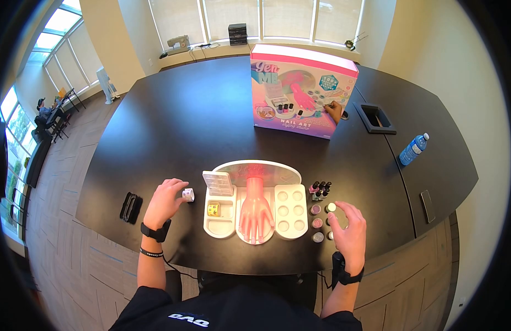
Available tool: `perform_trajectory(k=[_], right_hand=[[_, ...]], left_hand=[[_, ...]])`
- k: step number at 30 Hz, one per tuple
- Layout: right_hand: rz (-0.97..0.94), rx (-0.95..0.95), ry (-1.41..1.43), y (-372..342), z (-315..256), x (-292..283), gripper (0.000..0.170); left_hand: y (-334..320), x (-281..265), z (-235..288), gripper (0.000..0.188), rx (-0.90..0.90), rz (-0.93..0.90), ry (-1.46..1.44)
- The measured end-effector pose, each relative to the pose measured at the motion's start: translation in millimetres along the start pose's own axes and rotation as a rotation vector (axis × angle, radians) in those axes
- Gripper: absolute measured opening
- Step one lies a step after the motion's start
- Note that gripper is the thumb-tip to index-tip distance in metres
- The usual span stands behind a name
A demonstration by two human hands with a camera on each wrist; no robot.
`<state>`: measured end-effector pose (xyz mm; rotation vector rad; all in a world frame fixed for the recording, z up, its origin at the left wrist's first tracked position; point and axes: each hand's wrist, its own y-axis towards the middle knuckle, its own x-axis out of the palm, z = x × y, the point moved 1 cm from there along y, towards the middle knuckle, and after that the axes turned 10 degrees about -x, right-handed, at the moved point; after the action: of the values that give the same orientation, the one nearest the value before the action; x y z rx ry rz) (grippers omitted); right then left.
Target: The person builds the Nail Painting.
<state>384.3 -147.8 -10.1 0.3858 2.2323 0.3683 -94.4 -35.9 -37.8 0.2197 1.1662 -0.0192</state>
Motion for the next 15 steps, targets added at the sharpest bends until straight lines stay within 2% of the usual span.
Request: perform_trajectory(k=[7,11,15], right_hand=[[0.002,0.005,0.001,1,-1,1,0.034],[0.001,-0.005,-0.002,0,1,1,0.034],[-0.003,-0.003,-0.003,1,1,2,0.034]], left_hand=[[13,18,-26,0.045,-0.069,-0.132,-0.012],[18,29,-40,0.044,-0.049,-0.117,-0.035],[24,25,-37,0.043,-0.06,-0.179,-0.044]])
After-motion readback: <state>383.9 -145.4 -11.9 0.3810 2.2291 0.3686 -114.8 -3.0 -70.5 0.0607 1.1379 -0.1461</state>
